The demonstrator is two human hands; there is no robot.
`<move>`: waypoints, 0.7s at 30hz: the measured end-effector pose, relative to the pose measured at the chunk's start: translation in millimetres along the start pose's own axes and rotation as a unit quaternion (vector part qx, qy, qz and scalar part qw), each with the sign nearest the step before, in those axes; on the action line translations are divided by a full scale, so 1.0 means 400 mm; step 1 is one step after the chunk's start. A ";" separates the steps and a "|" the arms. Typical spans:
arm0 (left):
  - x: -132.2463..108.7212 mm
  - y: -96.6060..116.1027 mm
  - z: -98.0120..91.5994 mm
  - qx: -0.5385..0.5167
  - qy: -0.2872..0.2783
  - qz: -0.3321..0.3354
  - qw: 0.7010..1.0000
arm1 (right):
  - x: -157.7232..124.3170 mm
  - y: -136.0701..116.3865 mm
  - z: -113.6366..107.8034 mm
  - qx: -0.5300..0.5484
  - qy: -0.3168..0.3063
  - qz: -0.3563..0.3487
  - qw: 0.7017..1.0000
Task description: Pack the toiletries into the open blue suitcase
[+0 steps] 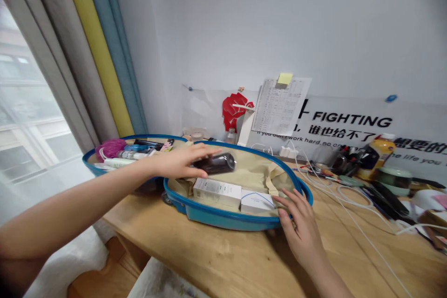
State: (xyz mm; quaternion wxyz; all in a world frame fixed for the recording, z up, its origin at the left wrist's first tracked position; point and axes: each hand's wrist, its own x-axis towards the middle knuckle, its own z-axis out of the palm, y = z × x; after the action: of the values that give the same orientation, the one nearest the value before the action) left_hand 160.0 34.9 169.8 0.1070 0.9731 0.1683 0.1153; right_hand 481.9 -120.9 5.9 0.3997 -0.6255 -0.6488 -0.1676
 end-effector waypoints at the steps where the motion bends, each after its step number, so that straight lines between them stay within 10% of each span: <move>1: 0.020 0.014 0.022 -0.023 -0.020 -0.001 1.000 | 0.001 -0.003 -0.002 0.000 -0.002 0.003 1.000; 8: 0.091 0.032 0.130 -0.047 -0.143 -0.056 0.987 | 0.003 -0.012 -0.007 0.006 -0.008 0.009 1.000; 21: 0.097 0.030 0.187 0.053 -0.226 -0.068 0.970 | 0.004 -0.013 -0.010 -0.005 -0.011 -0.008 1.000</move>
State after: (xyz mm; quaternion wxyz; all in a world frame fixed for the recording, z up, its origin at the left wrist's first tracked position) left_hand 218.4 24.9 109.1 0.0985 0.9645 0.2113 -0.1240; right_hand 478.5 -123.4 11.0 0.3880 -0.6242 -0.6573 -0.1668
